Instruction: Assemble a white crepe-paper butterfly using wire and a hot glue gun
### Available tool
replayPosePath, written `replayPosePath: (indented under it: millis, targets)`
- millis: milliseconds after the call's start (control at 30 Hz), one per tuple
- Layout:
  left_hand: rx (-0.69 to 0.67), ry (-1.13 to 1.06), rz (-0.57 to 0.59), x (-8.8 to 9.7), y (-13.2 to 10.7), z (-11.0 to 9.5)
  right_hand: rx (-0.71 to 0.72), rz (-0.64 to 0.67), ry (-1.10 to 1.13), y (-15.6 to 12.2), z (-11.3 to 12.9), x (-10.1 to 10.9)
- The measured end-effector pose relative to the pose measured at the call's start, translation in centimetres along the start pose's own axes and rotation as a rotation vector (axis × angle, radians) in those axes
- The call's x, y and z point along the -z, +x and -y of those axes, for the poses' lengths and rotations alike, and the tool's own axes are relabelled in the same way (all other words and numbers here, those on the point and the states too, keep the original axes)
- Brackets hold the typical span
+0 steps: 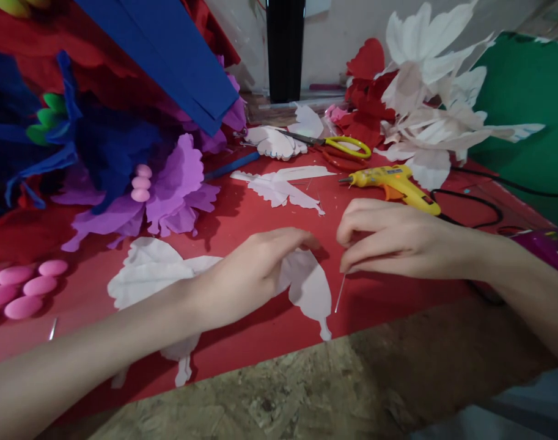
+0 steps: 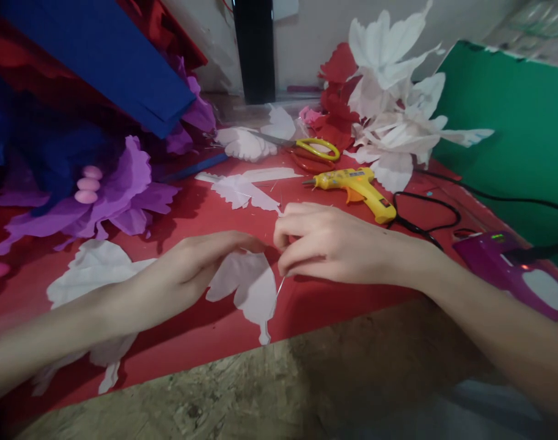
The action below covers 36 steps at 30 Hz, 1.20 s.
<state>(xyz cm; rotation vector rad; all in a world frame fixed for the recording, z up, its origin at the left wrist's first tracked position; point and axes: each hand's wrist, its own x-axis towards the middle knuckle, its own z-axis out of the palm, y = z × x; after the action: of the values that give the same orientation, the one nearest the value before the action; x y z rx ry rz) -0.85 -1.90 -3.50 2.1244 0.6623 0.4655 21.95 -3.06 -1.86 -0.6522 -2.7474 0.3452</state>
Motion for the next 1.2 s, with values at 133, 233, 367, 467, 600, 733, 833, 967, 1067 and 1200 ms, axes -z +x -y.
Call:
replayPosePath:
  millis: [133,233,367,467,600,733,833,967,1067,1200]
  targets:
    - [-0.183,0.222,0.086,0.3,0.1,0.9,-0.008,-0.009,-0.043,-0.8,-0.5,-0.8]
    - [-0.220,0.281,0.126,0.1,0.2,1.3,-0.010,0.002,-0.035,-1.2,-0.9,-1.2]
    - [-0.240,0.306,0.135,0.0,0.3,1.6,-0.015,0.011,-0.031,-1.3,-1.3,-1.3]
    - [-0.238,0.304,0.136,0.0,0.3,1.6,-0.011,0.012,-0.019,-1.4,-1.5,-1.4]
    - [-0.215,0.295,0.138,0.0,0.3,1.4,-0.008,0.010,-0.003,-1.4,-1.6,-1.5]
    - [-0.190,0.284,0.152,0.0,0.4,1.4,-0.039,0.039,0.024,-1.4,-1.5,-1.4]
    - [-0.180,0.281,0.164,0.1,0.4,1.4,-0.092,0.060,0.056,-1.4,-1.3,-1.3]
    - [-0.091,0.265,0.180,0.2,0.4,0.4,-0.173,0.035,0.090,-1.3,-0.9,-1.4]
    - [0.022,0.253,0.127,-0.2,0.2,-0.8,-0.233,-0.023,0.102,-1.0,-0.5,-1.6]
    - [0.042,0.251,0.013,-1.1,-0.4,-1.8,-0.306,-0.077,0.109,-0.6,0.0,-1.9]
